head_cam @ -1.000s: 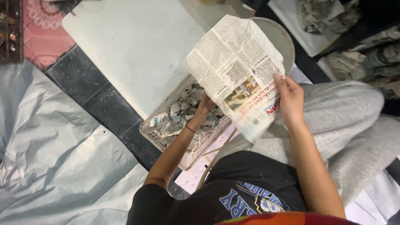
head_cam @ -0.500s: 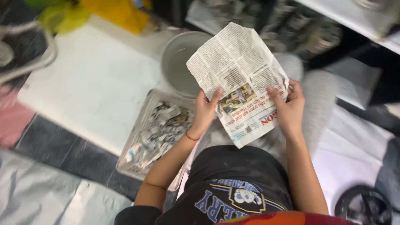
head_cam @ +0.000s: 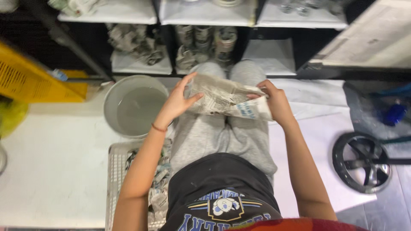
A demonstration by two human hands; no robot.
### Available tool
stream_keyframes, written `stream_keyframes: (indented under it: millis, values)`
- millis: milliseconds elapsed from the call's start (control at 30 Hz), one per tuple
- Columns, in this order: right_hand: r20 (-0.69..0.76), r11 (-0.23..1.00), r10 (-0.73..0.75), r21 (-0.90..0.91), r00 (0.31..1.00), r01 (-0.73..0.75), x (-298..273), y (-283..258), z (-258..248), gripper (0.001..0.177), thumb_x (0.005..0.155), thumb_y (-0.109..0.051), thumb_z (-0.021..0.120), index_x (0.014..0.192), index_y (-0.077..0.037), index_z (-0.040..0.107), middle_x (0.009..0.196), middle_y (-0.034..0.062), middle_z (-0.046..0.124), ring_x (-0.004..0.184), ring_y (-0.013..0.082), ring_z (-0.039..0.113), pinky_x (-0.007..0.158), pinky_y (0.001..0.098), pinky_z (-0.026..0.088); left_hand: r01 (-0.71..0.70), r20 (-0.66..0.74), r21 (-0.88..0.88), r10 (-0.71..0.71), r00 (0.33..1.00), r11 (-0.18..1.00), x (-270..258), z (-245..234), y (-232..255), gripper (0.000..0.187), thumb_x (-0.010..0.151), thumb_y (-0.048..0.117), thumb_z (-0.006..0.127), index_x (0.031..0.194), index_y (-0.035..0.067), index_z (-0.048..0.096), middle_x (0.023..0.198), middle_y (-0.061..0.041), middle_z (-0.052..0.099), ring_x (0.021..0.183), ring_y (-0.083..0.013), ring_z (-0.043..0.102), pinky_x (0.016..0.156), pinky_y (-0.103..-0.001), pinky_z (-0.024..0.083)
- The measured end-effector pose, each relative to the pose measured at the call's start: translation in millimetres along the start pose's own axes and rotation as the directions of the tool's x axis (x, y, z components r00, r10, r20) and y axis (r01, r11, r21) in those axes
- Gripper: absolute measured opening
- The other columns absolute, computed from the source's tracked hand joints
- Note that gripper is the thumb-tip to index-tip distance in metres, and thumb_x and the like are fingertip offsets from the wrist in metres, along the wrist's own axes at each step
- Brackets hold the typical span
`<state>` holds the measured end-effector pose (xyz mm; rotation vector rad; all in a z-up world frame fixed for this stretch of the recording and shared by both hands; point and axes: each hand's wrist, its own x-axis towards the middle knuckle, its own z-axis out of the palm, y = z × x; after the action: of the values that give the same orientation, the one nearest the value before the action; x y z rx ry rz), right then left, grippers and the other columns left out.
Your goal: The person sits on the floor and wraps individual glass items with newspaper. They pick up a glass, place it on a newspaper sheet, fold the paper around it, and place the wrapped item on a shelf. This process is repeated for multiple glasses.
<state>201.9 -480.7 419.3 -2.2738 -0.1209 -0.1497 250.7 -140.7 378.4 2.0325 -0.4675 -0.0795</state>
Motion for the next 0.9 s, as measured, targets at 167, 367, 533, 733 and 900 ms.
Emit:
stream_keyframes:
  millis: [167,367,533,733,900]
  values:
    - [-0.113,0.978,-0.028,-0.206,0.993,0.004,-6.6,33.8,-9.3,0.052,0.085,-0.039,0.083,0.117,-0.008,0.055,0.103,0.0147,0.074,0.062,0.0294,0.073,0.055,0.0387,0.056,-0.093,0.034,0.032,0.092,0.995,0.995,60.9,43.2,-24.6,0.08,0.086,0.028,0.081,0.152,0.008,0.04,0.122,-0.019,0.066,0.114,-0.0316,0.063,0.1,-0.041,0.05]
    - [-0.251,0.904,-0.204,-0.419,0.946,0.084,-3.7,89.6,-12.4,0.066,0.083,-0.05,0.083,0.125,-0.007,0.055,0.094,0.0127,0.074,0.063,0.0293,0.071,0.056,0.0393,0.055,-0.29,-0.248,0.241,0.348,0.904,0.926,97.6,99.6,-28.1,0.017,0.108,0.024,0.065,0.121,0.015,0.059,0.101,-0.014,0.07,0.09,-0.0305,0.069,0.08,-0.041,0.056]
    - [-0.242,0.891,-0.263,-0.432,0.934,0.139,1.3,91.2,-42.2,0.065,0.092,-0.035,0.08,0.139,0.0,0.051,0.121,0.0144,0.069,0.081,0.0284,0.069,0.065,0.0402,0.054,-0.114,-0.153,0.269,0.159,0.975,0.956,129.0,119.4,44.9,0.018,0.11,0.025,0.048,0.12,0.011,0.052,0.077,-0.014,0.068,0.069,-0.0358,0.069,0.061,-0.048,0.053]
    - [-0.378,0.851,-0.4,-0.491,0.835,0.185,75.2,89.8,-120.7,0.029,0.104,-0.012,0.074,0.127,-0.006,0.057,0.127,0.0136,0.06,0.081,0.0284,0.067,0.073,0.0426,0.054,-0.454,-0.161,0.302,0.515,0.842,0.838,206.2,152.5,125.0,0.012,0.106,0.023,0.052,0.114,0.014,0.05,0.085,-0.012,0.074,0.072,-0.0396,0.07,0.059,-0.051,0.054]
    - [-0.475,0.722,-0.552,-0.684,0.685,0.107,164.7,134.3,-182.0,0.016,0.102,-0.01,0.067,0.114,0.0,0.061,0.111,0.0205,0.065,0.087,0.0402,0.065,0.071,0.0484,0.051,-0.514,-0.169,0.341,0.589,0.79,0.787,279.1,184.4,155.6,0.011,0.107,0.024,0.054,0.11,0.014,0.051,0.077,-0.01,0.072,0.066,-0.034,0.071,0.055,-0.047,0.055]
